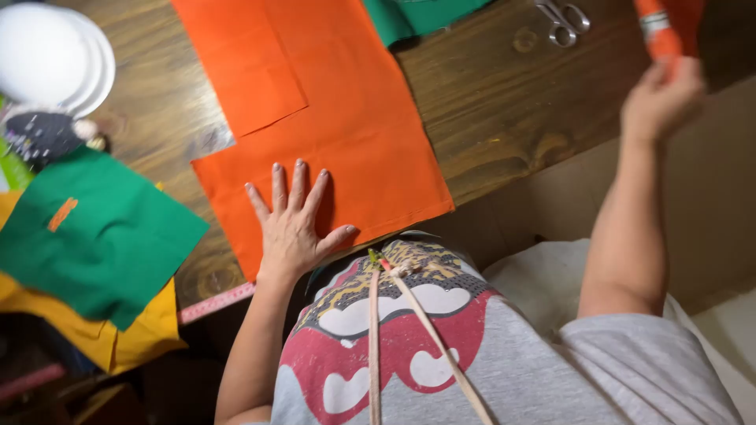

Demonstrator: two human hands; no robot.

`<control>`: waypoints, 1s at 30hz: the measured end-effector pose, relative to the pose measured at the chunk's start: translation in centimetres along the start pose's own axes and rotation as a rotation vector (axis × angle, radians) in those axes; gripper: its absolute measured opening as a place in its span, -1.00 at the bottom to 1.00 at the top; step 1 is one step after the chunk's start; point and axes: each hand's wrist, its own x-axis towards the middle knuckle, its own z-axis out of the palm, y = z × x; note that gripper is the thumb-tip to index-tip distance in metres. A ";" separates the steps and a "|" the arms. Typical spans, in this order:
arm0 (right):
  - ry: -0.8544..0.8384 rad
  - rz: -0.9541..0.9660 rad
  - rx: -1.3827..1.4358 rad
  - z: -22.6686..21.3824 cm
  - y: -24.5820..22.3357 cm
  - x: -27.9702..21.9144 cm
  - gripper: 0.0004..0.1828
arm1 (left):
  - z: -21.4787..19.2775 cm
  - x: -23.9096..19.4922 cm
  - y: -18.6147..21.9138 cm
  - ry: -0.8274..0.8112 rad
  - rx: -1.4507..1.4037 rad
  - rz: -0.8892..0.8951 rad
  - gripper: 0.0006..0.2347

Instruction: The person aligns a green fabric strip onto an orange fabric piece with the name 'SARAH' printed on it. They then use scissors to trim the edges of the green strip and cut the orange fabric along the strip's length.

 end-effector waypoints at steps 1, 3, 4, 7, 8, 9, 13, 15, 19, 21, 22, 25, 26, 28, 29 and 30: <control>-0.011 -0.014 0.027 -1.3 -1.7 0.9 -0.85 | 0.3 -0.2 -0.1 0.001 0.004 -0.032 -0.17; 0.111 -0.064 0.521 -3.7 -4.9 2.5 -0.78 | 1.0 -1.0 -0.4 0.216 -0.266 0.057 -0.37; 0.098 -0.073 0.555 -6.3 -10.8 3.7 -0.78 | 0.2 -0.9 0.6 0.222 -0.253 0.023 -0.37; -0.161 -0.273 0.771 -15.5 -25.4 2.7 -0.76 | -0.3 -1.3 2.5 0.301 -0.786 -0.012 -0.49; -0.166 -0.387 0.783 -15.8 -28.5 1.2 -0.91 | 0.4 -1.4 2.6 0.272 -1.113 -0.108 -0.53; -0.170 -0.500 0.796 -16.2 -31.5 -0.3 -0.81 | 1.2 -1.4 2.7 0.243 -1.440 -0.206 -0.57; -0.655 -0.479 0.914 -15.4 -40.1 -9.2 -0.74 | 4.7 -1.8 -0.3 0.171 -2.023 -0.554 -0.37; -0.890 -0.602 0.821 -15.5 -42.0 -10.8 -0.23 | 5.6 -2.1 -1.7 0.232 -1.765 -0.650 -0.27; -0.730 -0.517 0.817 -12.1 -39.3 -10.6 -0.41 | 4.7 -2.6 -2.0 0.378 -1.287 -0.557 -0.23; -0.713 -0.367 0.685 -10.1 -37.4 -10.8 -0.29 | 5.0 -2.5 -1.9 0.353 -1.020 -0.498 -0.31; -0.715 -0.371 0.687 -9.4 -37.0 -10.9 -0.29 | 5.6 -2.2 -2.2 0.356 -1.021 -0.503 -0.31; -0.843 -0.054 0.907 -7.5 -35.9 -11.3 -0.45 | 6.8 -1.8 -2.5 0.316 -0.639 -0.407 -0.47; -0.879 0.040 0.995 -6.9 -35.8 -11.3 -0.41 | 6.6 -1.9 -2.4 0.312 -0.595 -0.404 -0.48; -0.907 0.140 1.081 -5.8 -35.4 -11.4 -0.37 | 5.7 -2.0 -2.0 0.307 -0.550 -0.393 -0.47; -0.917 0.242 1.135 -5.4 -35.2 -11.6 -0.34 | 4.9 -2.3 -1.6 0.295 -0.484 -0.393 -0.43; -0.924 0.344 1.188 -5.1 -35.0 -11.8 -0.30 | 4.2 -2.5 -1.2 0.284 -0.418 -0.394 -0.38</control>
